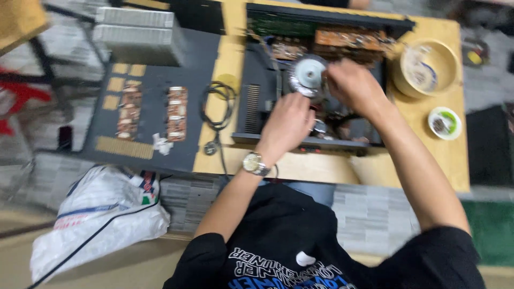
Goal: Reconnecting internal wire harnesses to a circuit board inside an electronic device during a repair.
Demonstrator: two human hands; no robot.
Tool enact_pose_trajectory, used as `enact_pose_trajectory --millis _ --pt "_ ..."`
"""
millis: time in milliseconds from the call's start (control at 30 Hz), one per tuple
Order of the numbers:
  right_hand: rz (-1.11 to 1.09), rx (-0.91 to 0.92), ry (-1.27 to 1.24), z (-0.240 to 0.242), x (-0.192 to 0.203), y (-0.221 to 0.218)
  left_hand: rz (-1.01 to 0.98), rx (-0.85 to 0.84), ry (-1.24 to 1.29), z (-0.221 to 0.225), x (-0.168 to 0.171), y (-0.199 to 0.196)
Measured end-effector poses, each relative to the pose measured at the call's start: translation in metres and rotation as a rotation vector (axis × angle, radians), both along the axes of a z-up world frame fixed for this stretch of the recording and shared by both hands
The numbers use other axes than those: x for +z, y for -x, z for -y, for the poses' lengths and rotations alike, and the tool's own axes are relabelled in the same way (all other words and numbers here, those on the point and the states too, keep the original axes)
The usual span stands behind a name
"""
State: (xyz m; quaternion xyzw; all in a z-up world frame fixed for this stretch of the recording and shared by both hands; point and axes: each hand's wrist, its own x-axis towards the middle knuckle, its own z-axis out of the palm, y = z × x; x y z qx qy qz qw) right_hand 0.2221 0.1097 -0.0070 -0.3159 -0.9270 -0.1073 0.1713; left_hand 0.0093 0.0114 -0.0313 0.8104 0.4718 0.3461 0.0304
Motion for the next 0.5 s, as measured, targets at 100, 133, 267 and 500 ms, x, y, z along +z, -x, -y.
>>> enact_pose_trajectory --millis 100,133,267,500 --pt "-0.314 -0.032 0.179 -0.022 0.018 -0.007 0.013 -0.061 0.135 0.008 0.025 0.007" --pt "-0.324 -0.068 0.18 -0.025 0.014 -0.01 0.004 -0.097 0.142 0.01 0.028 0.003" --pt "-0.48 0.009 0.18 -0.025 0.004 0.008 -0.055 -0.068 0.133 0.014 0.038 0.009" --pt "-0.427 0.068 0.128 -0.049 -0.003 0.036 -0.112 -0.056 0.293 0.015 0.047 0.008"
